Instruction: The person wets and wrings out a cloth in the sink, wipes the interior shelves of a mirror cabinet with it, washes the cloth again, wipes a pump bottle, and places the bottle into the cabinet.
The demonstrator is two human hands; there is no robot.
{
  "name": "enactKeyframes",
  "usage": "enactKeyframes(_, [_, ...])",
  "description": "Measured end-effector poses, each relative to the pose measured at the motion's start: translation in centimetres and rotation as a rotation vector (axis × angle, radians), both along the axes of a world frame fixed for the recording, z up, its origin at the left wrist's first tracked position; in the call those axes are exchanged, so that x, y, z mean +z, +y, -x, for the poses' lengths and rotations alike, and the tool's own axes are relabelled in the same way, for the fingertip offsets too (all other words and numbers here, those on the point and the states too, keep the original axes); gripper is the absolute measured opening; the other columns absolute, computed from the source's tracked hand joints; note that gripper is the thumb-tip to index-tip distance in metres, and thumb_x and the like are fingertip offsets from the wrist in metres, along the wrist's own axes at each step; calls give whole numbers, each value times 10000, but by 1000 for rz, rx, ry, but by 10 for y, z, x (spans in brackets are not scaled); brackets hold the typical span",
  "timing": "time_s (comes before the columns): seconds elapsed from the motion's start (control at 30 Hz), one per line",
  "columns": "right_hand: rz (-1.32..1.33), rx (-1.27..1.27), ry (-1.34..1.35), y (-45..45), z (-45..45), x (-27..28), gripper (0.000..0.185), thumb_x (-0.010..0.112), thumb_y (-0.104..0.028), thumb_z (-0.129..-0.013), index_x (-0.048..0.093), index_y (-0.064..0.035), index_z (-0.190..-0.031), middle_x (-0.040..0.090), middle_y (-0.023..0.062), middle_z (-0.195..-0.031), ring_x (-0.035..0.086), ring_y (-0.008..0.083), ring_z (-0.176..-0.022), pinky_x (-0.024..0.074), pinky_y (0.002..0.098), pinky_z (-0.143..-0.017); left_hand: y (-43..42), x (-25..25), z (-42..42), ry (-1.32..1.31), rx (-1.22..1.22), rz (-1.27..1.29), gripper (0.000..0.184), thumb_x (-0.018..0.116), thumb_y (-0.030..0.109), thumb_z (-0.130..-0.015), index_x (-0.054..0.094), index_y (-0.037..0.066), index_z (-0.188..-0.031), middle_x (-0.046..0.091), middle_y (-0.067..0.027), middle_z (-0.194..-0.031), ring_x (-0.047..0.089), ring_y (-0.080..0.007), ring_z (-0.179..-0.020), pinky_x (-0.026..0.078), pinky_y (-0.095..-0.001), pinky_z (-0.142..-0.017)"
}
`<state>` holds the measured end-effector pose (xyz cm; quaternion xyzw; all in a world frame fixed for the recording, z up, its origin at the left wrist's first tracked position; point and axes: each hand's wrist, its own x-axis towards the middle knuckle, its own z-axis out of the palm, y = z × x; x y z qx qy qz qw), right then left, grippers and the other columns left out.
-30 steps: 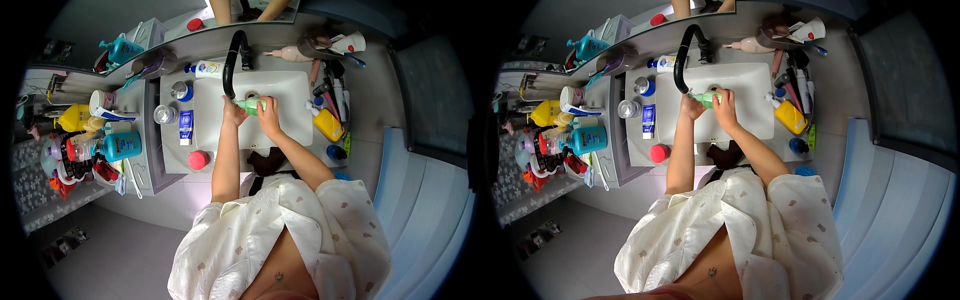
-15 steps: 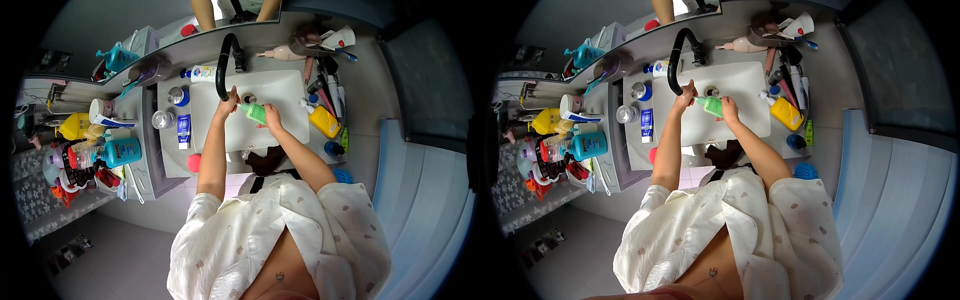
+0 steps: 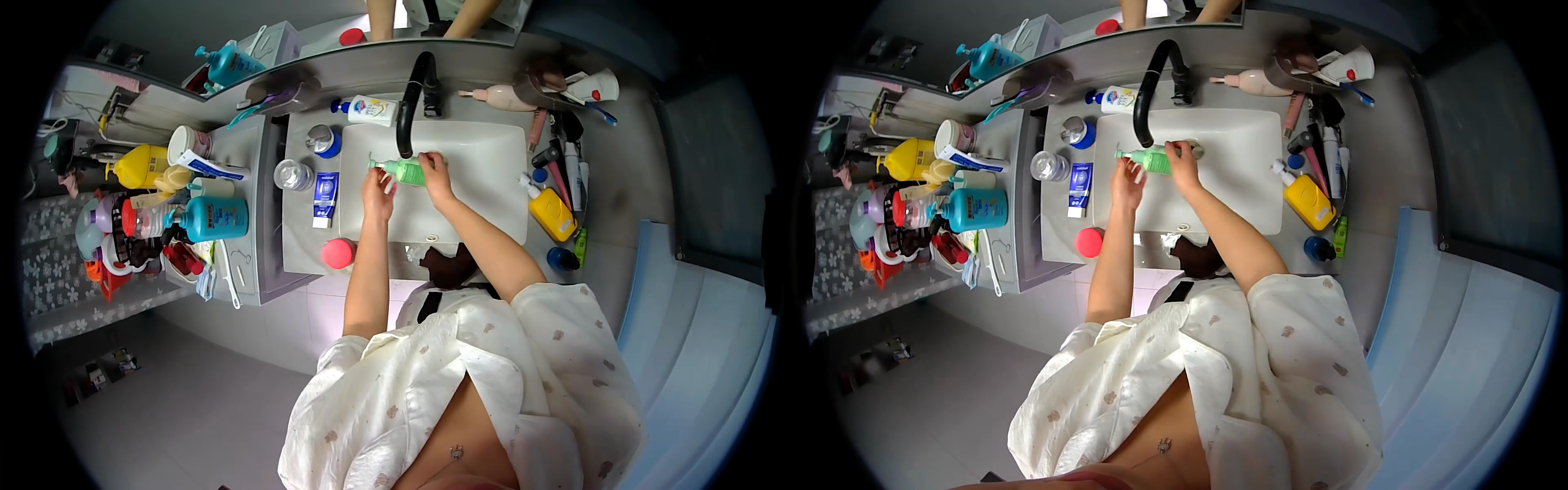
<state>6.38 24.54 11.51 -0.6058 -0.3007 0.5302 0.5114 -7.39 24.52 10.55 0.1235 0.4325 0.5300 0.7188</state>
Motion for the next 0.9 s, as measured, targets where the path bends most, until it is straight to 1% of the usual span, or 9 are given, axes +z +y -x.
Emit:
enactKeyframes(0.07, [-194,-19,-173,3,17,14,309,546,-276,-805,506,-1,-941,538,170,-928,528,297,-856,397,365,-789,-12,30,-12,-152,91,83,479,410,442,-865,418,47,-1137,501,-70,-1093,474,-208,-1011,358,-352,-893])
enactKeyframes(0.17, [-328,65,-565,1,35,21,277,542,-228,-794,506,4,-941,521,199,-921,515,351,-853,404,399,-767,-9,16,-23,-215,116,-232,413,443,385,-872,416,47,-1109,509,-68,-1066,489,-212,-991,396,-341,-853])
enactKeyframes(0.23, [-388,36,-517,-1,45,25,289,526,-234,-791,502,9,-947,500,227,-928,496,396,-852,396,434,-758,-2,21,-28,-104,195,-231,286,491,244,-871,424,43,-1063,514,-84,-1023,508,-197,-944,427,-325,-814])
enactKeyframes(0.43, [168,55,-328,26,34,40,344,433,-302,-821,572,13,-827,574,179,-802,557,352,-782,418,408,-730,7,33,-36,353,180,-357,272,532,108,-836,424,43,-1077,512,-57,-939,508,-141,-837,427,-277,-752])
enactKeyframes(0.5, [287,146,17,42,15,17,339,394,-316,-843,562,-31,-916,567,134,-870,558,282,-836,440,392,-735,5,37,-31,429,101,-383,326,558,109,-816,421,37,-1103,519,-56,-958,509,-143,-857,421,-277,-768])
enactKeyframes(0.57, [793,527,713,47,-9,41,338,370,-330,-856,517,-67,-1009,533,106,-956,529,231,-896,459,403,-752,4,43,-27,480,-140,-433,376,587,116,-790,419,28,-1114,531,-69,-962,511,-150,-874,415,-282,-790])
enactKeyframes(0.73, [739,487,634,40,-9,36,341,343,-323,-867,483,-67,-1044,508,121,-1016,535,237,-905,460,454,-772,13,21,-45,282,6,-413,277,563,82,-778,485,33,-1039,535,-44,-906,500,-133,-813,414,-266,-742])
enactKeyframes(0.83, [606,-6,399,28,4,30,360,359,-326,-859,491,-37,-1028,524,177,-1016,570,305,-830,463,450,-737,14,32,-65,506,153,-259,244,552,141,-801,490,22,-1006,534,-47,-871,505,-135,-773,417,-265,-698])
enactKeyframes(0.9, [354,163,-406,23,2,28,370,369,-300,-851,489,12,-1012,519,253,-1004,562,396,-772,452,444,-703,13,36,-75,452,271,-81,226,542,201,-816,497,18,-941,534,-51,-836,508,-132,-736,415,-267,-659])
